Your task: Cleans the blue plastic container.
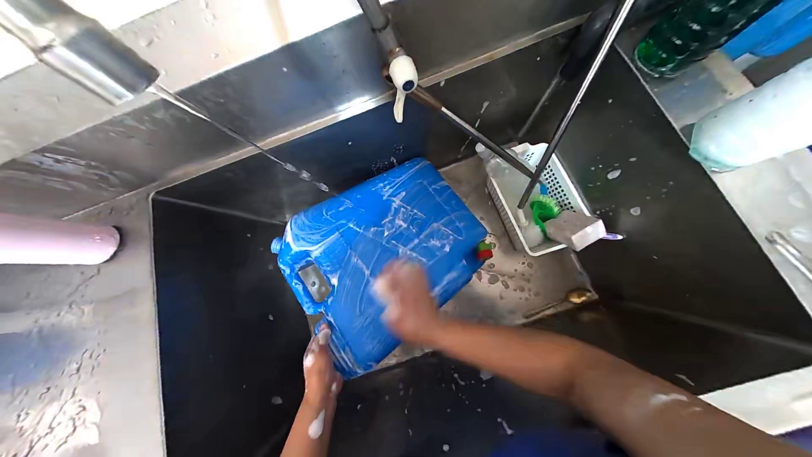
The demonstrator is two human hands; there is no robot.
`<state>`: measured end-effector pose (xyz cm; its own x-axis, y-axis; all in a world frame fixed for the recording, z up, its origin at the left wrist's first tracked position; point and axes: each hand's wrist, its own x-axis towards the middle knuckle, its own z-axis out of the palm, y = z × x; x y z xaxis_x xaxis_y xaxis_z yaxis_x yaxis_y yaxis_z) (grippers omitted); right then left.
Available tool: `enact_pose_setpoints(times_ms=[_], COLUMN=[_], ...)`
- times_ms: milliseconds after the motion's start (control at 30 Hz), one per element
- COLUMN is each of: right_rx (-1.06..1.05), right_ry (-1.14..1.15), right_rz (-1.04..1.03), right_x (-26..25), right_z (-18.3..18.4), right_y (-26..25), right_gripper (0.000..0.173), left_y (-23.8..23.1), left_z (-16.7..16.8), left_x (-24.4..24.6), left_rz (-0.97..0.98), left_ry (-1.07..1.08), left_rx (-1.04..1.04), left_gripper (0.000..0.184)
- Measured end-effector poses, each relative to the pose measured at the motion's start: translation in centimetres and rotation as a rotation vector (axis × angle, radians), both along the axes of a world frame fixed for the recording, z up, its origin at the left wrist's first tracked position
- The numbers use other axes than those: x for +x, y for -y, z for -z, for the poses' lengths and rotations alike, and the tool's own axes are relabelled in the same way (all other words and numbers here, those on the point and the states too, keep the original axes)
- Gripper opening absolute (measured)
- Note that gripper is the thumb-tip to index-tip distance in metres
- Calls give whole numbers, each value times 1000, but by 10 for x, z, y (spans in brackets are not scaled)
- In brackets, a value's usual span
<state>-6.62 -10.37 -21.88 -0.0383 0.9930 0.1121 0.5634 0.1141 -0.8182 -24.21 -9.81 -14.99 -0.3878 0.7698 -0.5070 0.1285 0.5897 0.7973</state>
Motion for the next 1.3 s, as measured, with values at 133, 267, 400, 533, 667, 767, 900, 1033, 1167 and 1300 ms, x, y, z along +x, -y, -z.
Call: enact_pose_setpoints(times_ms=[133,267,400,533,667,767,900,1033,1167,1300], right_rx=[113,-571,-199,418,-74,-79,140,-126,-62,20], right_ry=[-165,-64,-128,-30,338,352,157,254,221,238], right_rz=[-244,277,-90,-331,-62,-18,-409,135,267,-182], right_x=[27,159,89,56,165,104,-46,83,61,-20], right_z=[-9,55,-72,-175,-106,-95,-122,-99,-80,-98], right_y=[9,-58,-33,49,2,1,54,37,37,58], right_gripper=[35,52,46,30,46,58,46,50,62,71], left_y=[24,45,61,49,22,14,10,37,26,-2], left_z=[-30,-52,-94,-147,-94,-72,-67,-46,-41,-37], left_x=[-9,30,107,92,50,38,14,-21,-30,-90], left_rz=[272,429,313,93,-225,-300,-19,322,346,439], left_ry=[10,-97,64,392,514,524,454,217,-1,-216], left_rx=[-17,-80,103,117,-48,56,68,30,124,127], left_gripper=[54,40,17,35,24,27,32,47,47,50])
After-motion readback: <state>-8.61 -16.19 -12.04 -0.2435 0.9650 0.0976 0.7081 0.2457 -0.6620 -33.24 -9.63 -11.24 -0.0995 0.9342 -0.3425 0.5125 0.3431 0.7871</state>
